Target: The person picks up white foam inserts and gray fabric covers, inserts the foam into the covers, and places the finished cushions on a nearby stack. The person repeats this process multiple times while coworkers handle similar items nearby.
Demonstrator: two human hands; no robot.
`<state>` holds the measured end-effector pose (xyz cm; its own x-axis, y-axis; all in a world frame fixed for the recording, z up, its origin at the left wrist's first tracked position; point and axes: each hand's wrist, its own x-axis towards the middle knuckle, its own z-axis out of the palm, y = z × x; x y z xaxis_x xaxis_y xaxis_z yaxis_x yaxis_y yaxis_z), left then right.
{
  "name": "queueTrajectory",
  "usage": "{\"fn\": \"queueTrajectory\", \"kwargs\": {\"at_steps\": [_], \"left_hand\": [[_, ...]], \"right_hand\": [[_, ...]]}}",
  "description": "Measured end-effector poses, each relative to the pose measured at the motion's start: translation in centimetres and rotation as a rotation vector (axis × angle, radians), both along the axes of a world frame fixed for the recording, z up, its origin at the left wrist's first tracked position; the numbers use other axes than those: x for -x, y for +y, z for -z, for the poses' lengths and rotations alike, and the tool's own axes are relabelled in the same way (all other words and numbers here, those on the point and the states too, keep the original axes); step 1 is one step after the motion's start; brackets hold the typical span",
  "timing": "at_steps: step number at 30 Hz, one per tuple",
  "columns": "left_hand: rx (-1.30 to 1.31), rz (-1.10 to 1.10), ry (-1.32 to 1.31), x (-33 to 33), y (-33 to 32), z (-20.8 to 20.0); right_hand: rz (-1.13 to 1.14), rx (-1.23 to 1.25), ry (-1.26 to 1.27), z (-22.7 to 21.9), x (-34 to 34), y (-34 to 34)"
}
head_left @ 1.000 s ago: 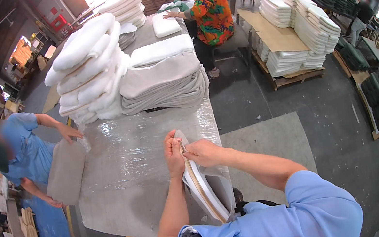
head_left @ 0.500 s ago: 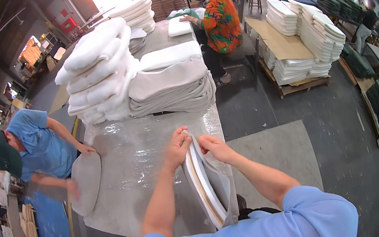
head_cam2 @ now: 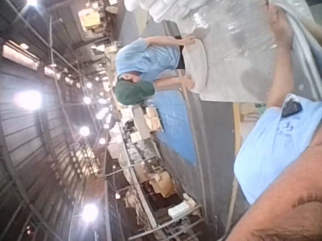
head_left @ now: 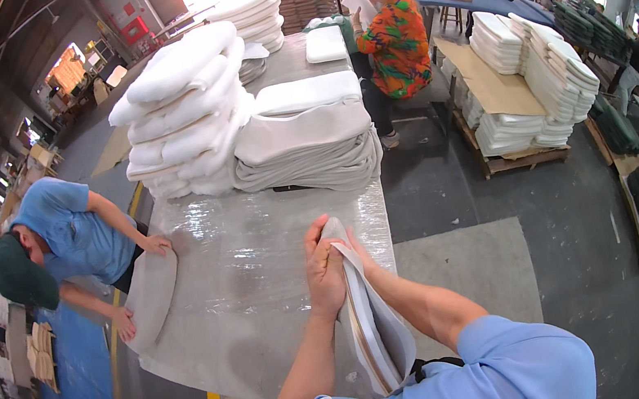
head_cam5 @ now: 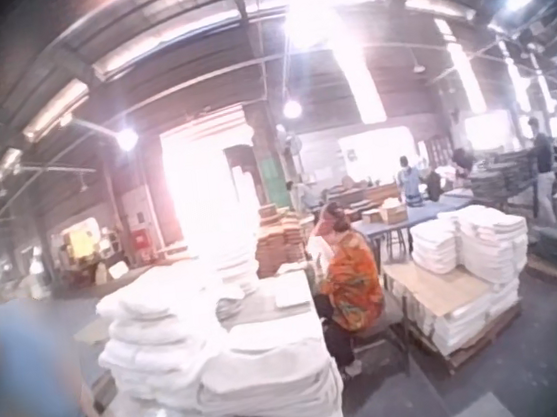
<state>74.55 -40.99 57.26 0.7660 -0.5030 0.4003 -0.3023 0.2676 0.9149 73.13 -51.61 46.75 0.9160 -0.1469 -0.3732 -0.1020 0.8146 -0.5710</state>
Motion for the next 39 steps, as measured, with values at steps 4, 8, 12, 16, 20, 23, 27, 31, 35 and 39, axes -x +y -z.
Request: {"fn": "queueTrajectory", "kwargs": {"at_steps": [4,8,12,16,20,23,27,31,35,39], "left_hand": [[0.008,-0.098,-0.055,-0.6,1.6,0.4],[0.059,-0.057,-0.04,-0.3,0.2,0.2],[0.098,-0.071,0.013,-0.7,0.8,0.8],[0.036,-0.157,0.097,-1.7,1.4,2.0],[-0.004,-0.232,0.05,-2.7,1.0,2.7],[-0.16,-0.262,-0.138,-3.1,1.8,2.4],[-0.23,-0.37,0.178,0.7,2.7,0.4],[-0.289,-0.096,0.472,4.1,6.9,0.7],[-0.172,-0.056,0.229,6.7,8.0,-6.1],[-0.189,-0.087,-0.172,8.5,9.4,-9.1]], "right_hand": [[-0.027,-0.027,-0.05,-4.9,-3.0,0.9],[-0.05,0.094,-0.108,-5.2,-3.7,-2.0],[-0.043,0.227,-0.092,-7.7,-3.8,-1.4],[-0.11,0.855,-0.279,-10.6,-4.0,-0.7],[-0.104,0.788,-0.294,-10.1,-4.6,-1.0],[-0.057,0.82,-0.311,-9.6,-4.9,-0.8],[0.05,0.867,-0.237,-9.1,-4.3,-1.1],[0.058,0.696,-0.211,-12.8,-3.5,0.8],[0.268,0.569,-0.828,-19.4,-1.2,3.4],[0.352,0.271,-0.922,-22.3,3.0,5.7]]}}
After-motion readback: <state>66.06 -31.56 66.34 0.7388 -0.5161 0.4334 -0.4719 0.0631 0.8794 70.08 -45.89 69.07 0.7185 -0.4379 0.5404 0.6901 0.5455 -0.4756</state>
